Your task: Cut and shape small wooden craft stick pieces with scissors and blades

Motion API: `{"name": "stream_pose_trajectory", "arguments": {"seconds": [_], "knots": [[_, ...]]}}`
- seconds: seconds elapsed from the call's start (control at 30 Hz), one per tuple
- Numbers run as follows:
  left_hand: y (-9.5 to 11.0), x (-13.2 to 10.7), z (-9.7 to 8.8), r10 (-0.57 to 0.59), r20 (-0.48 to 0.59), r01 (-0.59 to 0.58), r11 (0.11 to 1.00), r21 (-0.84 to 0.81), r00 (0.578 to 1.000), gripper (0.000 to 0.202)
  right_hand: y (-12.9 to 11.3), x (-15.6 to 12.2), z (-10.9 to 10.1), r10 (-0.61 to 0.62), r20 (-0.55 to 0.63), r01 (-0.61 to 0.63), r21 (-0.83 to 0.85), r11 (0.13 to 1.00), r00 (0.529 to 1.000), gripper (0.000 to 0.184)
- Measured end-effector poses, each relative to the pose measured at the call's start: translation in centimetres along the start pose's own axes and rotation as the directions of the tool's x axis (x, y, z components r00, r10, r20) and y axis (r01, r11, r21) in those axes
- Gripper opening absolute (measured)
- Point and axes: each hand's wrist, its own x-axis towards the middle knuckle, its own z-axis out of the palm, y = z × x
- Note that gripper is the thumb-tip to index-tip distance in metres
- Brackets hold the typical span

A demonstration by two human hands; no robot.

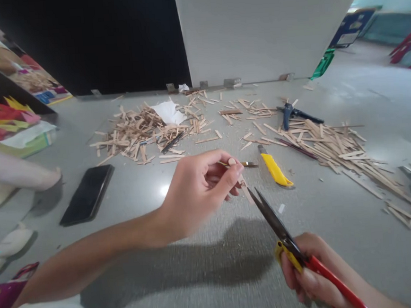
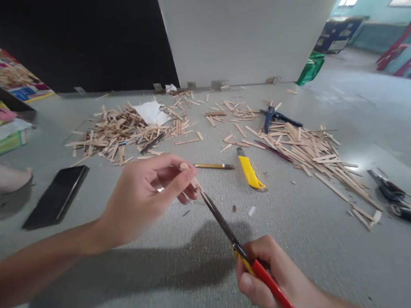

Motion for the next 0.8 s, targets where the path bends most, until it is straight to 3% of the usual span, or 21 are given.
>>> {"name": "stream_pose_trajectory", "arguments": {"seconds": [0.23, 0.47, 0.67, 0.8], "knots": [[0.5, -0.8, 0.5, 0.019, -0.059, -0.014, 0.997, 0.081, 0.998, 0.018, -2.6, -0.5, 0.8, 0.072, -0.076, -0.077, -0.06, 0.995, 0.995, 0.062], [0.5, -1.0, 0.6, 0.038, -0.048, -0.033, 0.994, 0.108, 0.998, 0.017, -2.0, -0.6, 0.8, 0.087, -0.112, -0.1, -0.112, 0.989, 0.99, 0.065], [0.4, -1.2, 0.8, 0.042, -0.037, -0.038, 0.995, 0.089, 0.998, 0.017, -1.8, 0.6, 0.8, 0.018, 0.043, -0.011, -0.147, 0.989, 0.999, 0.071], [0.5, -1.3, 0.7, 0.028, -0.025, -0.027, 0.998, 0.06, 0.999, 0.019, -2.4, 0.7, 1.0, 0.009, 0.024, -0.005, -0.159, 0.987, 1.0, 0.069]]}}
